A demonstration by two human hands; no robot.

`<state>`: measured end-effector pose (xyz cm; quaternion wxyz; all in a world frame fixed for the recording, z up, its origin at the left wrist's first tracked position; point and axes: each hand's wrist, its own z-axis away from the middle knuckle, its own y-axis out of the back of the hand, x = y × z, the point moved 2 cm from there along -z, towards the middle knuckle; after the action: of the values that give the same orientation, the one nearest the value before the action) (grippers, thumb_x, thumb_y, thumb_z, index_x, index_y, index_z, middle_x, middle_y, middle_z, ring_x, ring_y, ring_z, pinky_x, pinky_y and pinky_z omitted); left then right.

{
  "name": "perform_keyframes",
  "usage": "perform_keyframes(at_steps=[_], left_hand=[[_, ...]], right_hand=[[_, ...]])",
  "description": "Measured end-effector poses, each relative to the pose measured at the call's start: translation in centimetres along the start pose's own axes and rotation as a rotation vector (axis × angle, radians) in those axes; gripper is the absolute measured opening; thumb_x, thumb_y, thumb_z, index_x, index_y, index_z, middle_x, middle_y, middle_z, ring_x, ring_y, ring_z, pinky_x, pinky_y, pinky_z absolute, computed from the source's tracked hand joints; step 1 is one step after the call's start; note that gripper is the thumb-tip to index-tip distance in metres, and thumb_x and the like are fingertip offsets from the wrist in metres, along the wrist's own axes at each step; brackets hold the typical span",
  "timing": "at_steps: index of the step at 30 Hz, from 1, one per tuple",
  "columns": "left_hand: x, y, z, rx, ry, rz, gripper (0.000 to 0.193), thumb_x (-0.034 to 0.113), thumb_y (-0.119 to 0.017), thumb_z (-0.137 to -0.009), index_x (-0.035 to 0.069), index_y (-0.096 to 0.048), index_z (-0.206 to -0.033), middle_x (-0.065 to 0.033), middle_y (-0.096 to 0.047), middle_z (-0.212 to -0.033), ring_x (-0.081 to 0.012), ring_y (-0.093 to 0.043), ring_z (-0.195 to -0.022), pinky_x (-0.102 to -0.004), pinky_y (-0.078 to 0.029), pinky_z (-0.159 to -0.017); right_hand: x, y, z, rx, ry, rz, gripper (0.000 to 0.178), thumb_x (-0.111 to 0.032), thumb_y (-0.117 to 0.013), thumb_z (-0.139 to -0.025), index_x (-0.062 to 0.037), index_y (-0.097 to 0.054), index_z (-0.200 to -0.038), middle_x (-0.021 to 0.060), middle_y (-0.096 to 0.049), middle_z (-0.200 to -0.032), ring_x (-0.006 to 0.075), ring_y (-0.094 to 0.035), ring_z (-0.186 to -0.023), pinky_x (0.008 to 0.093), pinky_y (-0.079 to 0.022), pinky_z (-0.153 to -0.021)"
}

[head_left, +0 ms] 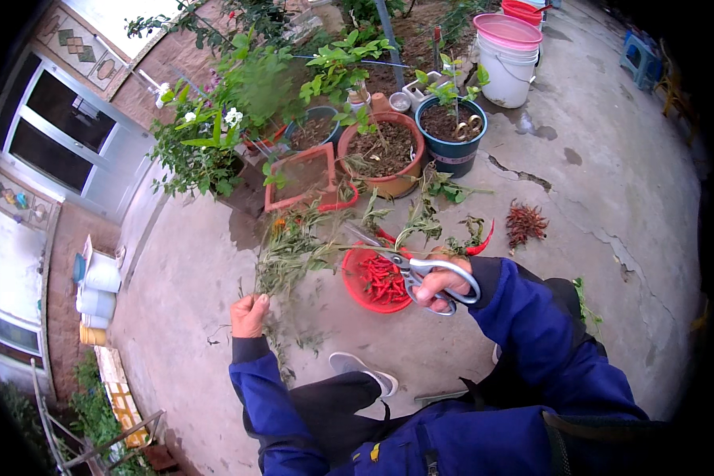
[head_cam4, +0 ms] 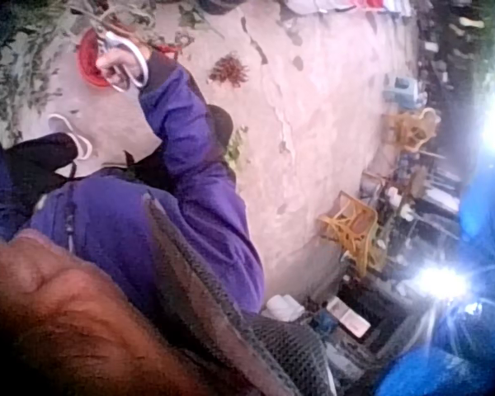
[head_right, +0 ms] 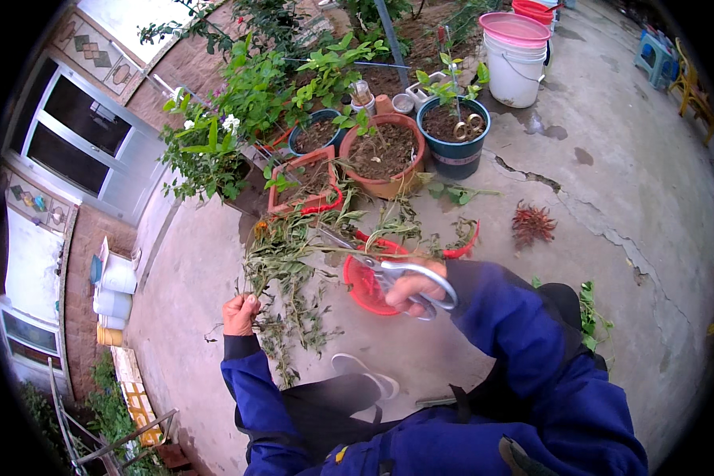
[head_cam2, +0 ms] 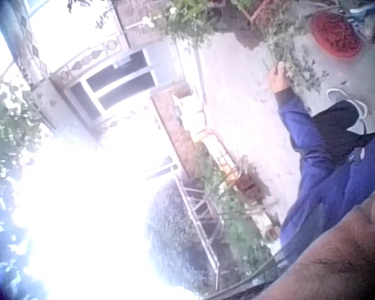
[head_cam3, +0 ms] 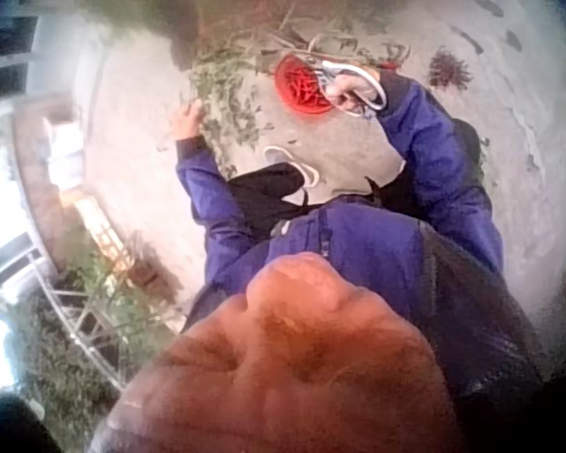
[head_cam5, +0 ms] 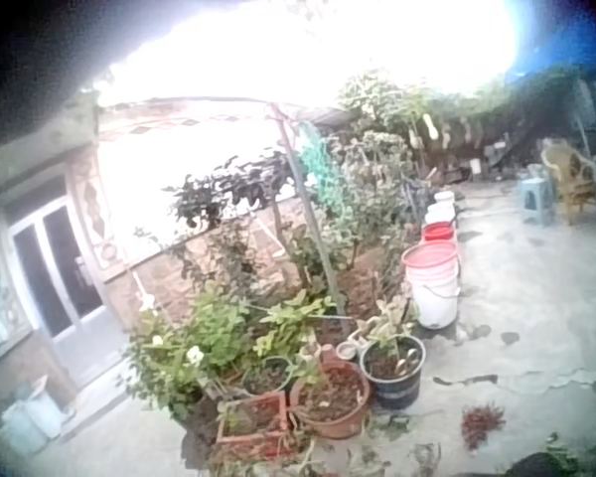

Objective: The person sits on a stool in a patio area and uses scissors to trim red chilies from dried stems. They place the cut chilies into a red plastic basket. Later, they handle dried chilies by hand, removing stems and placing them into the basket.

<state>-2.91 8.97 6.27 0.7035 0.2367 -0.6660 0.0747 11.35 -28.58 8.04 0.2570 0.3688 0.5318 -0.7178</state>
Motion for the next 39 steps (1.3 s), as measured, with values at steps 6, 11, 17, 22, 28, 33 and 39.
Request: perform_keyframes(at_steps=[6,11,17,22,28,33,39], left_hand=[[0.4,0.4,0.1,0.022,-0.005,-0.081,0.029,0.015,-0.063,-0.081,0.007,-0.048,-0.057,0.0048,-0.046,-0.059,-0.0041,-0.035,-0.055,-0.0215,-0.028,-0.052],[-0.5,1.6,-0.2,0.029,-0.093,-0.126,0.029,0.017,-0.063,-0.082,0.005,-0.050,-0.059,0.0025,-0.048,-0.057,-0.0053,-0.037,-0.053,-0.0221,-0.030,-0.049],[-1.5,1.9,-0.4,0.024,-0.053,-0.092,0.029,0.017,-0.063,-0.082,0.005,-0.050,-0.058,0.0010,-0.048,-0.057,-0.0066,-0.039,-0.051,-0.0228,-0.030,-0.048],[-0.5,1.8,-0.1,0.064,-0.038,-0.093,0.029,0.018,-0.063,-0.081,0.005,-0.050,-0.058,0.0022,-0.047,-0.057,-0.0059,-0.037,-0.052,-0.0223,-0.029,-0.048],[0.0,2.5,0.8,0.130,-0.005,0.077,0.029,0.017,-0.063,-0.082,0.006,-0.050,-0.058,0.0029,-0.047,-0.058,-0.0060,-0.038,-0.054,-0.0225,-0.030,-0.052],[0.7,2.9,0.5,0.152,-0.026,0.026,0.027,0.017,-0.062,-0.083,0.005,-0.050,-0.061,0.0011,-0.048,-0.060,-0.0068,-0.039,-0.056,-0.0226,-0.031,-0.052],[0.8,2.5,0.7,0.166,-0.092,-0.024,0.028,0.015,-0.063,-0.081,0.006,-0.049,-0.058,0.0022,-0.046,-0.058,-0.0064,-0.038,-0.055,-0.0224,-0.029,-0.052]], right_hand=[[0.9,1.1,0.3,-0.008,-0.102,-0.030,0.020,-0.018,-0.066,-0.074,-0.0017,-0.053,-0.076,0.0054,-0.048,-0.061,0.0112,-0.046,-0.048,0.0239,-0.036,-0.043],[0.2,0.8,0.5,0.052,-0.186,0.162,0.019,-0.022,-0.066,-0.074,-0.0064,-0.056,-0.074,0.0005,-0.050,-0.062,0.0090,-0.047,-0.049,0.0226,-0.036,-0.044],[0.9,0.8,0.1,0.022,-0.071,0.135,0.027,-0.026,-0.068,-0.070,-0.0035,-0.055,-0.078,0.0032,-0.052,-0.065,0.0109,-0.052,-0.056,0.0253,-0.040,-0.048],[2.9,-1.9,0.0,-0.215,-0.152,-0.023,0.030,-0.024,-0.067,-0.071,-0.0008,-0.053,-0.083,0.0087,-0.056,-0.075,0.0165,-0.055,-0.063,0.0290,-0.043,-0.057],[3.9,-2.9,0.0,-0.076,-0.105,-0.221,0.017,-0.018,-0.061,-0.076,-0.0031,-0.053,-0.078,0.0054,-0.052,-0.064,0.0152,-0.052,-0.057,0.0278,-0.042,-0.053],[5.0,-2.9,0.6,-0.334,-0.245,0.134,0.030,-0.024,-0.067,-0.073,0.0023,-0.055,-0.078,0.0100,-0.057,-0.075,0.0154,-0.054,-0.065,0.0287,-0.042,-0.060],[2.0,-2.9,1.5,-0.260,-0.047,-0.111,0.032,-0.020,-0.070,-0.069,0.0044,-0.052,-0.079,0.0107,-0.053,-0.069,0.0169,-0.052,-0.060,0.0295,-0.041,-0.053]])
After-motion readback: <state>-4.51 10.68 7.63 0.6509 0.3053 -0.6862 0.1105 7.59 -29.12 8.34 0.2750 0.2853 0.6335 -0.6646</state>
